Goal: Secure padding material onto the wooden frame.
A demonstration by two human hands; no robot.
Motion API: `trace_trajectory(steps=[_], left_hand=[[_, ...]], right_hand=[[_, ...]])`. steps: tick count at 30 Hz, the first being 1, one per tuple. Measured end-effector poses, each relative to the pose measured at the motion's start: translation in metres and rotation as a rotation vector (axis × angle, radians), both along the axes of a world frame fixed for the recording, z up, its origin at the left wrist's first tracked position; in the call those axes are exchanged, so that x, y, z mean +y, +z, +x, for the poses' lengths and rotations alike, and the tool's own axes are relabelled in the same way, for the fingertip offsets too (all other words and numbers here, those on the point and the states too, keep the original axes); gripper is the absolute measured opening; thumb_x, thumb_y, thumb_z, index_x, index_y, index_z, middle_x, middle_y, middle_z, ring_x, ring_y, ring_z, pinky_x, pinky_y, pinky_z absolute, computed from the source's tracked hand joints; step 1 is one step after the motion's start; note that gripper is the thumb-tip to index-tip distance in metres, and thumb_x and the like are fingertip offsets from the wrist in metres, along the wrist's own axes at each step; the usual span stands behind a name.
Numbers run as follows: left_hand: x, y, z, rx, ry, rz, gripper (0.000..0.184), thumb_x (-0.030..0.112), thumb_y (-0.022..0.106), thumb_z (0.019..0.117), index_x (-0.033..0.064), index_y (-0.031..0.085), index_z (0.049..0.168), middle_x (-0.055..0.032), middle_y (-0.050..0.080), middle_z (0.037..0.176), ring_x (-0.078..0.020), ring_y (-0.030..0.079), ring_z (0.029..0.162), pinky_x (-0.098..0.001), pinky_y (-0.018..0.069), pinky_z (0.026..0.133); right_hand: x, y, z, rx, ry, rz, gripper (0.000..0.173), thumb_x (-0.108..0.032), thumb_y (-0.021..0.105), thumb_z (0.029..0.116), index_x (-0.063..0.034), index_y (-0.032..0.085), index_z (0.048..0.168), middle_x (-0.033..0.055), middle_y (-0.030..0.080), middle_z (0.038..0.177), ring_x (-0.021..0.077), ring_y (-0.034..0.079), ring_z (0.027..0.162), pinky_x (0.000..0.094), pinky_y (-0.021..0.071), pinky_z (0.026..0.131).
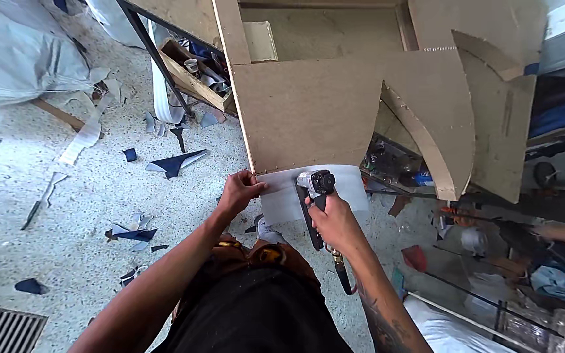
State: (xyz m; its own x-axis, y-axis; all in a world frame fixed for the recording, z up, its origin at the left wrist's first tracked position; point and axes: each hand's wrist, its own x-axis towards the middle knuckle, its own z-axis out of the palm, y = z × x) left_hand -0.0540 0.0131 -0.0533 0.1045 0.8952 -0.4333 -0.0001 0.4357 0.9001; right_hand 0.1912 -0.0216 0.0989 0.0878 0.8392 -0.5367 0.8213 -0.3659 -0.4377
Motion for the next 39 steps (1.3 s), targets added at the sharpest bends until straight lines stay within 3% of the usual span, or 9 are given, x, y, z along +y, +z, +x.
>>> trace_trajectory(steps=[4, 16, 21, 25, 28, 31, 34, 36, 39], left_hand=[[-0.008, -0.005, -0.016, -0.057, -0.108, 0.007, 0.03, 0.025, 0.089, 0.0818, 0.0051, 0.066, 0.085, -0.0089, 0.071, 0.073, -0.0223, 0.071, 0.066, -0.0405, 0.0627, 0.067], [-0.028, -0.02, -0.081, 0.025, -0.221, 0.024, 0.028, 0.03, 0.086, 0.0834, 0.0091, 0.068, 0.088, -0.0055, 0.067, 0.071, -0.0187, 0.064, 0.064, -0.0391, 0.0563, 0.062], [-0.044, 0.009, -0.045, 0.039, -0.51, -0.043, 0.03, 0.039, 0.074, 0.0945, 0.0141, 0.075, 0.112, -0.0009, 0.076, 0.096, -0.0155, 0.073, 0.082, -0.0428, 0.0626, 0.079], [-0.049, 0.001, -0.013, 0.091, -0.521, -0.017, 0.029, 0.039, 0.065, 0.1008, 0.0147, 0.076, 0.09, 0.0011, 0.074, 0.079, -0.0134, 0.07, 0.072, -0.0415, 0.0598, 0.071], [-0.052, -0.016, -0.014, 0.135, -0.492, -0.01, 0.028, 0.04, 0.064, 0.1015, 0.0181, 0.076, 0.091, 0.004, 0.074, 0.078, -0.0105, 0.07, 0.071, -0.0392, 0.061, 0.07], [-0.057, -0.027, -0.017, 0.196, -0.58, -0.035, 0.029, 0.044, 0.061, 0.1016, 0.0202, 0.077, 0.096, 0.0052, 0.075, 0.083, -0.0103, 0.071, 0.076, -0.0407, 0.0622, 0.076], [-0.069, -0.013, 0.003, 0.149, -0.827, -0.149, 0.044, 0.052, 0.054, 0.1028, 0.0162, 0.077, 0.099, 0.0021, 0.077, 0.092, -0.0126, 0.073, 0.087, -0.044, 0.0608, 0.088], [-0.079, 0.008, 0.035, 0.024, -0.914, -0.224, 0.049, 0.054, 0.048, 0.1053, 0.0135, 0.076, 0.111, -0.0003, 0.077, 0.103, -0.0143, 0.073, 0.095, -0.0428, 0.0592, 0.09], [-0.089, 0.021, 0.1, -0.188, -0.818, -0.263, 0.058, 0.058, 0.043, 0.105, 0.0162, 0.059, 0.142, -0.0054, 0.068, 0.131, -0.0211, 0.067, 0.114, -0.0457, 0.056, 0.095]], right_hand=[[-0.009, -0.002, -0.024, 0.022, 0.016, -0.022, 0.028, -0.027, 0.06, 0.0954, -0.0233, 0.058, 0.123, 0.0003, 0.064, 0.068, 0.0176, 0.061, 0.049, 0.0425, 0.0547, 0.044], [-0.018, 0.007, -0.064, -0.03, 0.048, -0.021, 0.027, -0.028, 0.061, 0.0967, -0.0228, 0.057, 0.123, -0.0015, 0.066, 0.074, 0.016, 0.064, 0.055, 0.0427, 0.0574, 0.05], [-0.024, 0.005, -0.063, -0.01, 0.042, -0.044, 0.025, -0.03, 0.062, 0.0966, -0.0231, 0.059, 0.121, -0.002, 0.066, 0.072, 0.0154, 0.063, 0.054, 0.0417, 0.0563, 0.049], [-0.047, 0.019, -0.031, 0.14, -0.165, 0.025, 0.027, -0.027, 0.064, 0.0939, -0.0251, 0.064, 0.121, -0.001, 0.069, 0.074, 0.017, 0.068, 0.059, 0.0413, 0.0617, 0.055], [-0.082, 0.018, 0.008, 0.236, -0.406, 0.318, 0.024, -0.02, 0.068, 0.0901, -0.0131, 0.067, 0.113, 0.0051, 0.07, 0.071, 0.0233, 0.07, 0.058, 0.0429, 0.063, 0.055], [-0.115, -0.01, 0.054, 0.26, -0.672, 0.788, 0.021, -0.009, 0.07, 0.0892, 0.0017, 0.063, 0.105, 0.0099, 0.069, 0.071, 0.0254, 0.07, 0.06, 0.0424, 0.0632, 0.058], [-0.133, -0.07, 0.109, 0.402, -0.97, 1.124, 0.025, 0.003, 0.063, 0.091, 0.0068, 0.061, 0.115, 0.0181, 0.072, 0.089, 0.0309, 0.073, 0.074, 0.0491, 0.0635, 0.073], [-0.149, -0.115, 0.134, 0.512, -1.145, 1.073, 0.038, 0.0, 0.061, 0.0915, 0.0013, 0.057, 0.13, 0.0166, 0.069, 0.112, 0.0307, 0.072, 0.09, 0.0515, 0.0625, 0.083], [-0.182, -0.181, 0.133, 0.506, -1.294, 0.788, 0.041, -0.006, 0.071, 0.0904, 0.0041, 0.056, 0.128, 0.0174, 0.072, 0.105, 0.0282, 0.073, 0.093, 0.0499, 0.063, 0.083]])
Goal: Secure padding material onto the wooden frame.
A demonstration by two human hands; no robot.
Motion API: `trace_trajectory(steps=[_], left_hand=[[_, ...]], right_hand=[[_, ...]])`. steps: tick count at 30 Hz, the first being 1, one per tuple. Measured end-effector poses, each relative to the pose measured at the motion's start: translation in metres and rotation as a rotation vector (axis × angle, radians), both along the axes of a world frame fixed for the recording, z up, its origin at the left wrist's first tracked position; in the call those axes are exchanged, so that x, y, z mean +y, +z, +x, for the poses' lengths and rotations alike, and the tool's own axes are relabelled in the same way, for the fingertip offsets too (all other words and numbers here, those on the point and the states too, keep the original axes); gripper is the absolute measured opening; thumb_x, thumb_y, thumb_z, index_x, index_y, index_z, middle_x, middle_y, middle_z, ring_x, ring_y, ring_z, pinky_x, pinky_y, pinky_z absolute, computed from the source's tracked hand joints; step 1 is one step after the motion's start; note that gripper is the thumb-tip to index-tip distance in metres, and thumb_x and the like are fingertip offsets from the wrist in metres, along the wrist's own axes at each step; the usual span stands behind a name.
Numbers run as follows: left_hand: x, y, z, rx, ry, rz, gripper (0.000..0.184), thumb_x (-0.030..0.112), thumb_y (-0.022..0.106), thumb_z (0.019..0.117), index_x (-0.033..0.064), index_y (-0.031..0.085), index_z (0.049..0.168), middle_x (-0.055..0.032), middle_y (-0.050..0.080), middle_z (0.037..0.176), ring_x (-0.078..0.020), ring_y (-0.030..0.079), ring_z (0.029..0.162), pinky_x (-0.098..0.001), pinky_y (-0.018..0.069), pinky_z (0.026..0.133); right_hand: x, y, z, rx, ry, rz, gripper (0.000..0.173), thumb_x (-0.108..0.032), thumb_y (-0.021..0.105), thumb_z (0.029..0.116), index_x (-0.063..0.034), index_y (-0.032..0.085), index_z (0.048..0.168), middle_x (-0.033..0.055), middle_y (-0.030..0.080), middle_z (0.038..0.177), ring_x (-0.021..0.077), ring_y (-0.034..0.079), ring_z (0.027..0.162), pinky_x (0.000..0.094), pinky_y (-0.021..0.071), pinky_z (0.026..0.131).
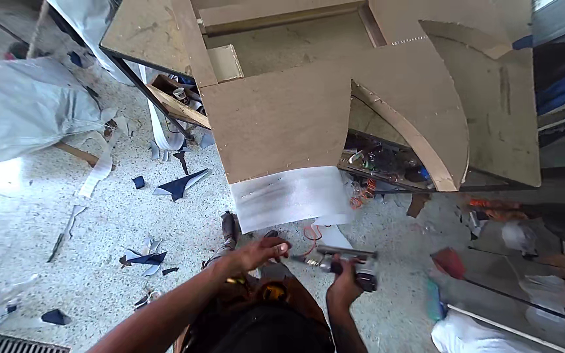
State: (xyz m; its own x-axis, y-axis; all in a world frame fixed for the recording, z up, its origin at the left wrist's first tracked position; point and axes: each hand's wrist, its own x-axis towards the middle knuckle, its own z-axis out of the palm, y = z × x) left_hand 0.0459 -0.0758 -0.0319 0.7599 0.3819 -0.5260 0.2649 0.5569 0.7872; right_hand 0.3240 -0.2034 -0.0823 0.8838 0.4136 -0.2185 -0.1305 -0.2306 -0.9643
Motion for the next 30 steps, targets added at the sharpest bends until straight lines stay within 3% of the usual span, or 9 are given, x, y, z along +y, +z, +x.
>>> trace_trajectory(steps=[2, 7, 10, 12, 17, 20, 23, 26, 30], left_hand=[[-0.007, -0.005, 0.045, -0.008, 0.295, 0.029, 0.066, 0.062, 0.044, 0.1015, 0.0132, 0.055, 0.145, -0.0089, 0.064, 0.135, -0.0218, 0.064, 0.117, -0.0444, 0.0522, 0.101], [-0.021, -0.024, 0.144, 0.3, 1.178, -0.055, 0.072, 0.076, 0.055, 0.0903, 0.0083, 0.071, 0.108, -0.0096, 0.071, 0.11, -0.0252, 0.065, 0.102, -0.0497, 0.0533, 0.09], [-0.01, -0.011, 0.159, 0.324, 1.43, -0.086, 0.07, 0.069, 0.073, 0.082, 0.0101, 0.064, 0.118, -0.0053, 0.065, 0.094, -0.0179, 0.062, 0.083, -0.0412, 0.0538, 0.074], [0.006, -0.002, 0.156, 0.195, 1.534, -0.051, 0.073, 0.051, 0.086, 0.0796, 0.0093, 0.059, 0.133, -0.0069, 0.073, 0.114, -0.0193, 0.071, 0.104, -0.0441, 0.0599, 0.091], [0.018, -0.014, 0.144, -0.009, 1.592, -0.043, 0.06, 0.027, 0.082, 0.0891, 0.006, 0.055, 0.138, -0.0133, 0.07, 0.123, -0.0277, 0.069, 0.113, -0.0507, 0.0583, 0.098], [0.026, -0.035, 0.138, -0.102, 1.642, -0.086, 0.049, 0.022, 0.078, 0.0921, 0.0031, 0.058, 0.132, -0.0166, 0.072, 0.117, -0.0302, 0.071, 0.107, -0.0526, 0.0596, 0.094], [0.029, -0.047, 0.137, -0.11, 1.636, -0.105, 0.046, 0.025, 0.077, 0.0933, 0.0037, 0.06, 0.13, -0.0164, 0.072, 0.115, -0.0295, 0.071, 0.105, -0.0525, 0.0601, 0.092], [0.042, -0.058, 0.136, -0.097, 1.646, -0.082, 0.04, 0.021, 0.077, 0.0931, 0.0002, 0.063, 0.125, -0.0184, 0.074, 0.108, -0.0294, 0.073, 0.099, -0.0507, 0.062, 0.089], [0.057, -0.065, 0.124, -0.13, 1.559, -0.136, 0.043, 0.022, 0.078, 0.0921, 0.0032, 0.061, 0.127, -0.0146, 0.073, 0.112, -0.0249, 0.072, 0.1, -0.0456, 0.061, 0.087]], right_hand=[[-0.021, -0.048, -0.012, 0.101, 0.185, -0.193, 0.039, -0.01, 0.077, 0.0842, 0.0062, 0.062, 0.116, 0.0161, 0.073, 0.097, 0.0252, 0.073, 0.089, 0.0473, 0.0627, 0.082], [-0.039, -0.135, -0.043, 0.254, 0.825, -0.841, 0.042, -0.037, 0.07, 0.091, 0.0008, 0.069, 0.109, 0.0163, 0.072, 0.094, 0.0297, 0.07, 0.089, 0.0542, 0.058, 0.081], [-0.041, -0.106, -0.059, 0.274, 1.225, -1.067, 0.055, -0.051, 0.067, 0.0905, 0.0005, 0.073, 0.109, 0.0212, 0.072, 0.105, 0.035, 0.069, 0.1, 0.0574, 0.0556, 0.088], [-0.037, -0.073, -0.059, 0.325, 1.342, -1.166, 0.055, -0.049, 0.067, 0.091, -0.0011, 0.07, 0.117, 0.0199, 0.071, 0.116, 0.0337, 0.067, 0.111, 0.0571, 0.053, 0.097], [-0.017, -0.085, 0.035, 0.383, 1.363, -1.059, 0.061, -0.049, 0.078, 0.0842, -0.003, 0.065, 0.123, 0.0172, 0.072, 0.115, 0.0306, 0.071, 0.105, 0.0533, 0.0594, 0.09], [0.057, 0.007, 0.103, -0.124, 1.161, -0.44, 0.035, -0.031, 0.064, 0.1006, -0.004, 0.069, 0.123, 0.0093, 0.074, 0.112, 0.0206, 0.072, 0.102, 0.0429, 0.0616, 0.092], [0.144, 0.095, 0.129, -0.355, 0.926, 0.024, 0.028, -0.024, 0.059, 0.1013, -0.0042, 0.063, 0.121, 0.0106, 0.071, 0.112, 0.0266, 0.071, 0.101, 0.0486, 0.0618, 0.087], [0.211, 0.1, 0.126, -0.447, 1.195, -0.099, 0.078, -0.055, 0.072, 0.0899, -0.0176, 0.045, 0.153, 0.0041, 0.048, 0.155, 0.0232, 0.047, 0.142, 0.0531, 0.0475, 0.114], [0.213, 0.097, 0.085, -0.446, 1.496, -0.351, 0.079, -0.067, 0.074, 0.0827, -0.0278, 0.052, 0.147, -0.0032, 0.074, 0.111, 0.015, 0.072, 0.099, 0.0478, 0.0632, 0.083]])
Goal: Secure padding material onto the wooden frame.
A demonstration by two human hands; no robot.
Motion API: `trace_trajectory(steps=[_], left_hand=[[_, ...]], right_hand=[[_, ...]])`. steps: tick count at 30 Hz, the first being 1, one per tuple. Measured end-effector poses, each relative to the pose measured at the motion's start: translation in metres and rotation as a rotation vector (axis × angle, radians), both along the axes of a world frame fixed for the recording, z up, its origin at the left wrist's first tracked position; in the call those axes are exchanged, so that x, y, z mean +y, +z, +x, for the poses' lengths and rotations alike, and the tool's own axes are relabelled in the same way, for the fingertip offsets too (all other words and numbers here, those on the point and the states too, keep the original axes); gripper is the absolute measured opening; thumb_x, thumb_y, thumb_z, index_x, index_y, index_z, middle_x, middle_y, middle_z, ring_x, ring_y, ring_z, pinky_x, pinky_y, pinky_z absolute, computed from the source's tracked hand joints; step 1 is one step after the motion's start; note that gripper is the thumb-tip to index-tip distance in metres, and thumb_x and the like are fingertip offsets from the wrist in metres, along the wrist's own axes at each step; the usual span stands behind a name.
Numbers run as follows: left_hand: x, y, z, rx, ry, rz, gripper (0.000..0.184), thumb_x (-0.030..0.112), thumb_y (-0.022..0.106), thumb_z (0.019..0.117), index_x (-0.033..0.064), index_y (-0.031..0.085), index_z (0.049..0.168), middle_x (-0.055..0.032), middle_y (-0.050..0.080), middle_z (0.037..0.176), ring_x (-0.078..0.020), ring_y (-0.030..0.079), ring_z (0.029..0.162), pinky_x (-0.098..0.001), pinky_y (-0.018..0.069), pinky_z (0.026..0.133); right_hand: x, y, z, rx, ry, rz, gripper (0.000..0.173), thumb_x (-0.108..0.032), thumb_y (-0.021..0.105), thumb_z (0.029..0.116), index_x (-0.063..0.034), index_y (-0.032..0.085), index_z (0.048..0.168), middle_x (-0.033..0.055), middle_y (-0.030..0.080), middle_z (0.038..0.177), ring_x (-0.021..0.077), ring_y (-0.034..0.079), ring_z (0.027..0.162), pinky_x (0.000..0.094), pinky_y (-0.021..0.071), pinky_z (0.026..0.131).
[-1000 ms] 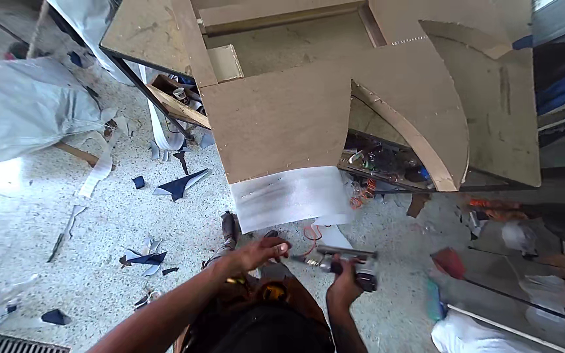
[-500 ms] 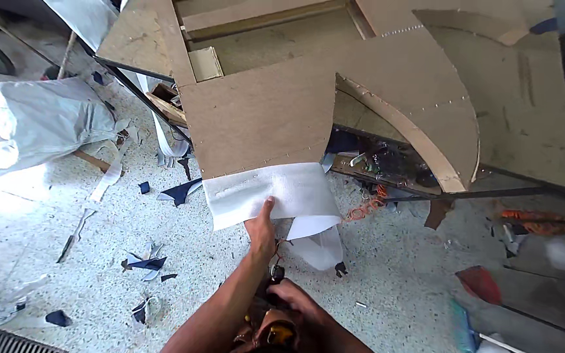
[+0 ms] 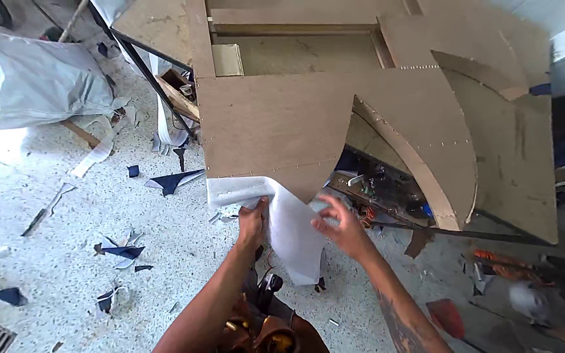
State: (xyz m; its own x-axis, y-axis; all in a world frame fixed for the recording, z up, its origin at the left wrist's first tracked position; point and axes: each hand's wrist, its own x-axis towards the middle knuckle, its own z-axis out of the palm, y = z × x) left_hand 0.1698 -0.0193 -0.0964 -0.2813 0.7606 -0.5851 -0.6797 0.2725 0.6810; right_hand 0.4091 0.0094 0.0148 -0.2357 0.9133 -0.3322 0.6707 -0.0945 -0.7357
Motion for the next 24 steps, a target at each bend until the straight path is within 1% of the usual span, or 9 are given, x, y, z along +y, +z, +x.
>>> trace_trajectory(steps=[3, 6, 8, 10, 14, 17, 20, 22, 24], left_hand=[[-0.006, -0.01, -0.009, -0.141, -0.109, 0.063, 0.037, 0.024, 0.073, 0.0967, 0.0043, 0.063, 0.126, -0.0141, 0.072, 0.111, -0.0242, 0.071, 0.099, -0.0447, 0.0602, 0.09], [-0.018, 0.001, -0.021, -0.258, -0.335, 0.049, 0.039, 0.042, 0.063, 0.1009, 0.0095, 0.068, 0.122, -0.0102, 0.075, 0.106, -0.0197, 0.074, 0.093, -0.0396, 0.0624, 0.083], [-0.018, 0.001, -0.022, -0.253, -0.353, -0.013, 0.025, 0.028, 0.062, 0.1031, 0.0067, 0.069, 0.112, -0.0097, 0.075, 0.096, -0.0177, 0.074, 0.084, -0.0371, 0.0629, 0.075], [-0.006, -0.007, -0.024, -0.194, -0.31, -0.009, 0.013, 0.005, 0.059, 0.0994, 0.005, 0.064, 0.111, -0.0081, 0.072, 0.1, -0.0165, 0.07, 0.089, -0.0378, 0.06, 0.081], [0.009, -0.017, -0.032, -0.122, -0.32, 0.08, 0.026, 0.011, 0.06, 0.102, 0.0047, 0.065, 0.126, -0.0101, 0.072, 0.117, -0.0205, 0.068, 0.109, -0.0422, 0.0566, 0.098], [0.003, -0.014, -0.023, -0.288, -0.372, 0.062, 0.026, 0.019, 0.049, 0.107, 0.01, 0.063, 0.128, -0.0083, 0.072, 0.116, -0.019, 0.069, 0.106, -0.0426, 0.058, 0.094], [0.008, -0.006, -0.017, -0.354, -0.37, -0.007, 0.02, 0.016, 0.051, 0.1057, 0.0114, 0.066, 0.118, -0.0065, 0.074, 0.103, -0.0155, 0.072, 0.093, -0.0382, 0.0613, 0.085], [0.014, -0.004, -0.02, -0.354, -0.413, -0.055, 0.019, 0.014, 0.051, 0.1052, 0.0112, 0.067, 0.115, -0.0055, 0.074, 0.1, -0.0143, 0.071, 0.09, -0.0357, 0.0608, 0.083], [0.018, -0.012, -0.026, -0.362, -0.434, -0.031, 0.018, 0.008, 0.055, 0.1026, 0.0098, 0.068, 0.115, -0.0059, 0.074, 0.1, -0.0146, 0.071, 0.091, -0.0353, 0.0605, 0.084]], right_hand=[[-0.052, 0.014, -0.04, -0.038, 0.036, -0.112, 0.046, -0.056, 0.074, 0.089, -0.0228, 0.07, 0.122, -0.0049, 0.075, 0.093, 0.0108, 0.073, 0.084, 0.041, 0.0653, 0.078], [-0.096, 0.017, -0.084, -0.126, -0.044, -0.033, 0.036, -0.053, 0.07, 0.0928, -0.0192, 0.07, 0.107, -0.0062, 0.07, 0.079, 0.0091, 0.069, 0.07, 0.0393, 0.0625, 0.064], [-0.111, 0.011, -0.106, -0.15, -0.081, 0.006, 0.034, -0.049, 0.07, 0.0919, -0.0182, 0.067, 0.105, -0.0073, 0.065, 0.073, 0.0079, 0.065, 0.063, 0.0361, 0.0591, 0.057], [-0.116, 0.013, -0.121, -0.133, -0.063, -0.032, 0.029, -0.046, 0.07, 0.0919, -0.0181, 0.067, 0.101, -0.0068, 0.062, 0.07, 0.0082, 0.062, 0.061, 0.0349, 0.0565, 0.055], [-0.107, 0.015, -0.118, -0.164, -0.064, -0.069, 0.023, -0.043, 0.065, 0.0939, -0.0213, 0.063, 0.088, -0.0082, 0.054, 0.064, 0.0081, 0.055, 0.055, 0.0329, 0.0493, 0.049], [-0.103, 0.006, -0.103, -0.249, -0.054, -0.167, 0.024, -0.045, 0.063, 0.0932, -0.022, 0.063, 0.086, -0.007, 0.054, 0.064, 0.0101, 0.055, 0.056, 0.0359, 0.0488, 0.05], [-0.091, 0.018, -0.096, -0.318, 0.028, -0.23, 0.033, -0.056, 0.067, 0.0889, -0.0241, 0.068, 0.099, -0.0079, 0.066, 0.083, 0.0089, 0.066, 0.076, 0.0391, 0.0577, 0.064], [-0.07, 0.035, -0.094, -0.274, 0.006, -0.123, 0.047, -0.065, 0.07, 0.0866, -0.0223, 0.069, 0.107, -0.0085, 0.069, 0.097, 0.007, 0.068, 0.09, 0.0361, 0.0615, 0.075], [-0.039, 0.044, -0.103, -0.25, -0.058, 0.042, 0.054, -0.072, 0.069, 0.0832, -0.0219, 0.068, 0.103, -0.0088, 0.067, 0.094, 0.0067, 0.067, 0.086, 0.0334, 0.0605, 0.069]])
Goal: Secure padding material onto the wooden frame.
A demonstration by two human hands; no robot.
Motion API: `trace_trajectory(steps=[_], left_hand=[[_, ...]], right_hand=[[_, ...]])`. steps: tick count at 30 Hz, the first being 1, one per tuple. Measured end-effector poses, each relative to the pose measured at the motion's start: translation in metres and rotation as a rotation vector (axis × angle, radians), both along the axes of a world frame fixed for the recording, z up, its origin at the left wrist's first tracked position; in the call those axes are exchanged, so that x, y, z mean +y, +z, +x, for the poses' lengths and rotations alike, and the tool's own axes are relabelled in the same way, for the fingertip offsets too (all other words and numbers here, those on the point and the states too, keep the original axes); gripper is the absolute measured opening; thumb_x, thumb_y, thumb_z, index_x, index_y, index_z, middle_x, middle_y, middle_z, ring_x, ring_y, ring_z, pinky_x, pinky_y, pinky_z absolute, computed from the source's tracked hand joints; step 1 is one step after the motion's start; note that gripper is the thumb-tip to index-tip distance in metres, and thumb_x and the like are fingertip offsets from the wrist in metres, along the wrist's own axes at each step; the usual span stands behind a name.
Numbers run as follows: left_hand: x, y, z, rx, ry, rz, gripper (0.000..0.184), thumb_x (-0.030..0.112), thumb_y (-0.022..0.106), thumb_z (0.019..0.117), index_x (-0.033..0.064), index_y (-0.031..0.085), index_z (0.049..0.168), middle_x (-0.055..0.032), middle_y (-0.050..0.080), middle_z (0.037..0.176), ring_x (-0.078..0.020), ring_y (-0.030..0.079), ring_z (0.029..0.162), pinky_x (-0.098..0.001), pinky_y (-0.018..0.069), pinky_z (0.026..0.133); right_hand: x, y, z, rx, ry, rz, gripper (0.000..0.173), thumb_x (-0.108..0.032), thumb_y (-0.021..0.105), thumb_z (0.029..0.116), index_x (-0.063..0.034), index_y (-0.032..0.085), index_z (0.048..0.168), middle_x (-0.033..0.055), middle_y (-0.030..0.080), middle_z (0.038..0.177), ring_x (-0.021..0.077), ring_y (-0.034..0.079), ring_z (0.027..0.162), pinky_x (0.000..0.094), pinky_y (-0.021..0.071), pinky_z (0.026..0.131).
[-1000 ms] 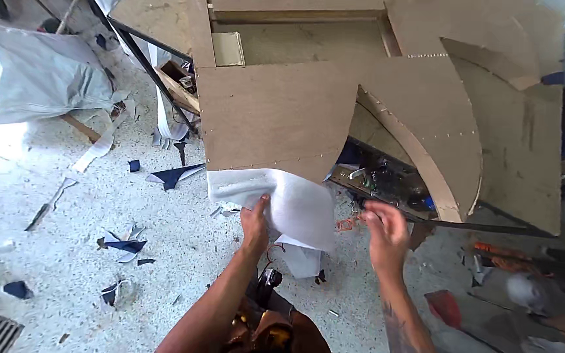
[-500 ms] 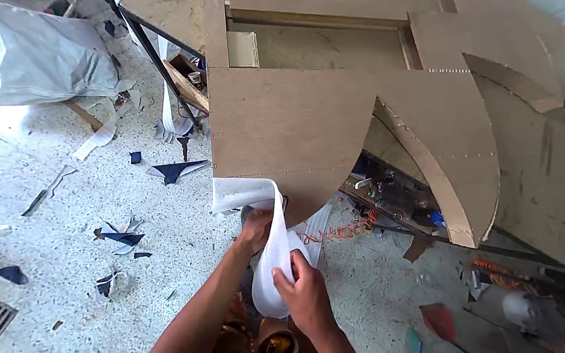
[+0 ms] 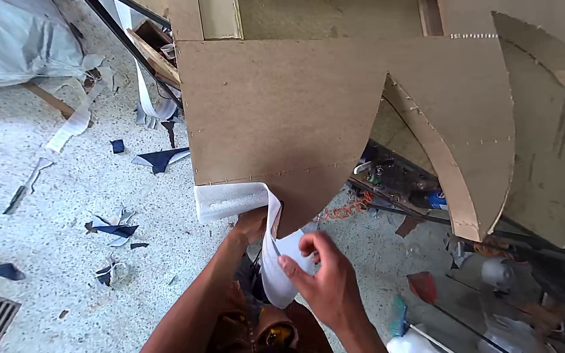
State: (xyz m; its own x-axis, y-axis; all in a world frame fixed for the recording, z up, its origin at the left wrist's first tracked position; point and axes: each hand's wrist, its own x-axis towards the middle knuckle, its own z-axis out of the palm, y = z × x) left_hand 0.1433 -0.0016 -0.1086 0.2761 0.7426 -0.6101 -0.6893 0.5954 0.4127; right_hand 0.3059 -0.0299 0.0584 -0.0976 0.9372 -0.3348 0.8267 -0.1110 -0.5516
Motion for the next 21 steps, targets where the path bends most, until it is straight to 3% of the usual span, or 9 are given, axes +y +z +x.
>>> trace_trajectory(steps=[4, 5, 7, 8, 10, 13, 17, 21], left_hand=[[-0.001, 0.008, -0.004, 0.041, 0.02, 0.029, 0.018, 0.006, 0.059, 0.0993, 0.0109, 0.069, 0.114, -0.0019, 0.074, 0.1, -0.01, 0.07, 0.093, -0.0322, 0.0594, 0.087], [-0.002, 0.008, -0.004, 0.08, 0.034, 0.039, 0.018, 0.006, 0.056, 0.1004, 0.0112, 0.067, 0.114, -0.0004, 0.071, 0.1, -0.0084, 0.068, 0.094, -0.0304, 0.0579, 0.088], [0.001, -0.002, 0.0, 0.138, 0.052, 0.022, 0.017, 0.002, 0.06, 0.0986, 0.0083, 0.068, 0.113, -0.0028, 0.072, 0.101, -0.0112, 0.069, 0.095, -0.033, 0.0585, 0.088], [0.003, -0.006, 0.002, 0.165, 0.05, 0.012, 0.018, -0.001, 0.066, 0.0942, 0.0062, 0.07, 0.11, -0.0048, 0.073, 0.1, -0.0134, 0.069, 0.094, -0.0348, 0.0589, 0.087], [0.003, -0.01, 0.003, 0.2, 0.022, 0.02, 0.02, 0.0, 0.073, 0.0892, 0.0052, 0.072, 0.108, -0.0053, 0.074, 0.1, -0.014, 0.07, 0.094, -0.0351, 0.0596, 0.088], [0.004, -0.01, 0.001, 0.185, 0.004, 0.029, 0.021, 0.0, 0.074, 0.0887, 0.0056, 0.071, 0.109, -0.0035, 0.074, 0.098, -0.0117, 0.07, 0.092, -0.0329, 0.0595, 0.086], [0.003, -0.014, -0.001, 0.137, 0.04, 0.087, 0.024, -0.002, 0.075, 0.0877, 0.0063, 0.072, 0.11, -0.0024, 0.075, 0.102, -0.0111, 0.07, 0.096, -0.0328, 0.059, 0.09], [0.005, -0.021, -0.005, 0.146, 0.056, 0.19, 0.023, -0.002, 0.076, 0.0871, 0.0068, 0.073, 0.109, -0.0019, 0.075, 0.102, -0.0105, 0.07, 0.098, -0.0323, 0.058, 0.093]], right_hand=[[0.053, -0.027, -0.036, -0.141, 0.06, 0.105, 0.066, -0.081, 0.069, 0.0746, -0.02, 0.064, 0.097, -0.0023, 0.061, 0.086, 0.015, 0.062, 0.073, 0.0401, 0.0539, 0.057], [0.061, -0.035, -0.042, -0.202, 0.092, 0.1, 0.061, -0.08, 0.068, 0.0769, -0.0214, 0.063, 0.094, -0.003, 0.059, 0.083, 0.0151, 0.06, 0.07, 0.0405, 0.0518, 0.055], [0.075, -0.039, -0.04, -0.259, 0.131, 0.069, 0.039, -0.062, 0.067, 0.0879, -0.0235, 0.066, 0.082, -0.0052, 0.06, 0.071, 0.0142, 0.061, 0.063, 0.0424, 0.0501, 0.052], [0.08, -0.038, -0.033, -0.267, 0.152, 0.033, 0.034, -0.055, 0.065, 0.0927, -0.0239, 0.067, 0.078, -0.0058, 0.061, 0.067, 0.0135, 0.061, 0.061, 0.0432, 0.0506, 0.052], [0.084, -0.036, -0.016, -0.258, 0.179, -0.034, 0.034, -0.053, 0.061, 0.0976, -0.0249, 0.069, 0.079, -0.0065, 0.06, 0.066, 0.0124, 0.059, 0.06, 0.0429, 0.0512, 0.054], [0.089, -0.035, -0.005, -0.253, 0.168, -0.099, 0.037, -0.057, 0.06, 0.0974, -0.0258, 0.069, 0.08, -0.0067, 0.056, 0.062, 0.0135, 0.056, 0.056, 0.0441, 0.0481, 0.052], [0.097, -0.031, -0.007, -0.301, 0.19, -0.165, 0.04, -0.063, 0.062, 0.0944, -0.0262, 0.071, 0.081, -0.006, 0.06, 0.064, 0.0147, 0.059, 0.059, 0.0467, 0.0497, 0.055], [0.093, -0.03, -0.01, -0.315, 0.216, -0.184, 0.045, -0.063, 0.06, 0.0954, -0.0245, 0.065, 0.073, -0.005, 0.055, 0.058, 0.0146, 0.056, 0.052, 0.0441, 0.0485, 0.05]])
